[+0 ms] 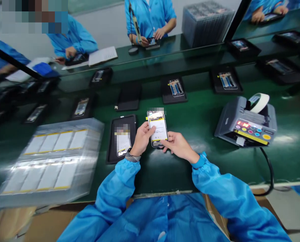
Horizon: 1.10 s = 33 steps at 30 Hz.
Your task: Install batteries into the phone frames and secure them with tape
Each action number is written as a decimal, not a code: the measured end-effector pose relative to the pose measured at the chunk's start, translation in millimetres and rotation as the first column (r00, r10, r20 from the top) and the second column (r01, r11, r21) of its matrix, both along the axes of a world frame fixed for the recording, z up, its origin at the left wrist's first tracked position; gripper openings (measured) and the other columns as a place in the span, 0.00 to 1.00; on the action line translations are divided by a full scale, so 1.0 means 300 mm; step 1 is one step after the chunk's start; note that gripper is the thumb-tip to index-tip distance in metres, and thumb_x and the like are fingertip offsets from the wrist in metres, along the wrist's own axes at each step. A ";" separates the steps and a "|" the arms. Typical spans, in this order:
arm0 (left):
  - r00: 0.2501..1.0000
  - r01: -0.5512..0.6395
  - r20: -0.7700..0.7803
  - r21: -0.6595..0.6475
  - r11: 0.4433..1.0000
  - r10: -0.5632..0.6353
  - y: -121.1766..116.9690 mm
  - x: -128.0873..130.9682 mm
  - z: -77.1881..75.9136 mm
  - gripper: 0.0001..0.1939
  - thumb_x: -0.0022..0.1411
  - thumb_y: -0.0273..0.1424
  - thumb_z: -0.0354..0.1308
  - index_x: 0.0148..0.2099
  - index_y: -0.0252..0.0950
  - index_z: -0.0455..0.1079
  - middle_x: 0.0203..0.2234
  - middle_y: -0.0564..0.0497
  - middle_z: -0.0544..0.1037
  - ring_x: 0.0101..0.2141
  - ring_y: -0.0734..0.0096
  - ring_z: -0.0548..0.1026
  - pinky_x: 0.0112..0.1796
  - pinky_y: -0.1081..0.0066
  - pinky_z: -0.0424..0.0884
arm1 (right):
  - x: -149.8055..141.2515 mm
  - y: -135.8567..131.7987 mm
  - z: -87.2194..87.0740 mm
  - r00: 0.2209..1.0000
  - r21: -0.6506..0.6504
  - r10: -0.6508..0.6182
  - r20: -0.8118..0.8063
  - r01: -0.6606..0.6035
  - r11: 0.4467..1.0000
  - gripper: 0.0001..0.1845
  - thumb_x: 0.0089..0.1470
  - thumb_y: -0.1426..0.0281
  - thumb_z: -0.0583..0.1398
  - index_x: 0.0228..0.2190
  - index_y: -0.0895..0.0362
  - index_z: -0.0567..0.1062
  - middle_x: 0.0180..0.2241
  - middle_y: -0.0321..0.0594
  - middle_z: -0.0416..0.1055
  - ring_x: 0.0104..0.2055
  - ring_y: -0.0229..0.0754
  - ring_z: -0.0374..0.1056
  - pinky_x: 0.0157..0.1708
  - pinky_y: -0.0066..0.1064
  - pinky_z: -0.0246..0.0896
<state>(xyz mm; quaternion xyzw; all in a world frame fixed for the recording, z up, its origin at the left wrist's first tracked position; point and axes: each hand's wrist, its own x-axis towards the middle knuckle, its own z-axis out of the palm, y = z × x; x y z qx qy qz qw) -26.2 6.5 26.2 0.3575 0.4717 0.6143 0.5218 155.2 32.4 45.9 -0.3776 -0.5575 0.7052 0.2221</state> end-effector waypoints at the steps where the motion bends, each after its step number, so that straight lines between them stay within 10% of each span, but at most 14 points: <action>1: 1.000 0.001 -0.020 0.016 1.000 -0.001 0.003 -0.021 0.018 0.26 0.57 0.46 0.71 0.49 0.35 0.70 0.47 0.41 0.82 0.45 0.57 0.82 0.47 0.60 0.78 | -0.014 0.012 0.008 0.999 0.007 0.030 -0.016 -0.030 1.000 0.24 0.50 0.55 0.72 0.40 0.60 0.76 0.33 0.46 0.81 0.24 0.41 0.76 0.13 0.21 0.57; 10: 0.975 0.035 -0.222 0.106 0.994 -0.011 0.094 -0.245 0.159 0.25 0.55 0.44 0.73 0.47 0.34 0.71 0.43 0.42 0.83 0.40 0.59 0.83 0.44 0.61 0.79 | -0.235 0.172 0.028 0.983 0.055 0.163 -0.084 -0.158 0.986 0.28 0.55 0.45 0.66 0.34 0.59 0.75 0.30 0.49 0.80 0.26 0.44 0.77 0.14 0.23 0.59; 13: 0.942 -0.028 -0.335 0.030 0.999 0.037 0.200 -0.403 0.187 0.27 0.51 0.45 0.75 0.46 0.33 0.72 0.37 0.43 0.84 0.36 0.59 0.83 0.41 0.60 0.79 | -0.281 0.316 0.016 1.000 0.169 0.002 0.028 -0.006 0.986 0.25 0.63 0.48 0.60 0.31 0.58 0.72 0.31 0.50 0.80 0.28 0.44 0.77 0.21 0.26 0.64; 16: 0.812 -0.251 -0.568 -0.136 0.958 0.132 0.329 -0.575 0.209 0.24 0.52 0.44 0.74 0.42 0.32 0.72 0.29 0.46 0.82 0.33 0.59 0.82 0.39 0.61 0.79 | -0.271 0.505 0.008 0.851 0.554 -0.445 0.277 0.237 0.798 0.12 0.66 0.62 0.59 0.34 0.58 0.73 0.37 0.52 0.79 0.39 0.48 0.76 0.37 0.33 0.67; 20: 0.677 -0.385 -0.731 -0.253 0.887 0.085 0.490 -0.735 0.208 0.17 0.62 0.39 0.69 0.40 0.29 0.73 0.29 0.46 0.80 0.34 0.61 0.80 0.39 0.62 0.78 | -0.238 0.721 -0.015 0.494 0.835 -0.751 0.437 0.087 0.543 0.14 0.64 0.66 0.60 0.43 0.66 0.75 0.51 0.65 0.71 0.57 0.62 0.64 0.53 0.45 0.58; 28: 0.394 -0.464 -0.891 -0.405 0.788 -0.226 0.674 -0.871 0.134 0.17 0.68 0.38 0.63 0.54 0.33 0.73 0.50 0.43 0.76 0.50 0.57 0.77 0.49 0.57 0.76 | -0.279 0.857 -0.136 0.414 0.786 -0.693 0.589 -0.098 0.610 0.34 0.61 0.51 0.61 0.51 0.71 0.69 0.53 0.69 0.66 0.55 0.65 0.62 0.51 0.47 0.55; 33: 0.218 -0.496 -0.943 -0.328 0.804 -0.250 0.578 -0.970 0.210 0.15 0.58 0.37 0.70 0.44 0.32 0.78 0.46 0.39 0.82 0.55 0.49 0.75 0.52 0.66 0.69 | -0.315 0.867 -0.116 0.388 0.716 -0.650 0.653 -0.039 0.697 0.39 0.58 0.52 0.65 0.56 0.73 0.67 0.56 0.72 0.63 0.59 0.66 0.59 0.54 0.49 0.52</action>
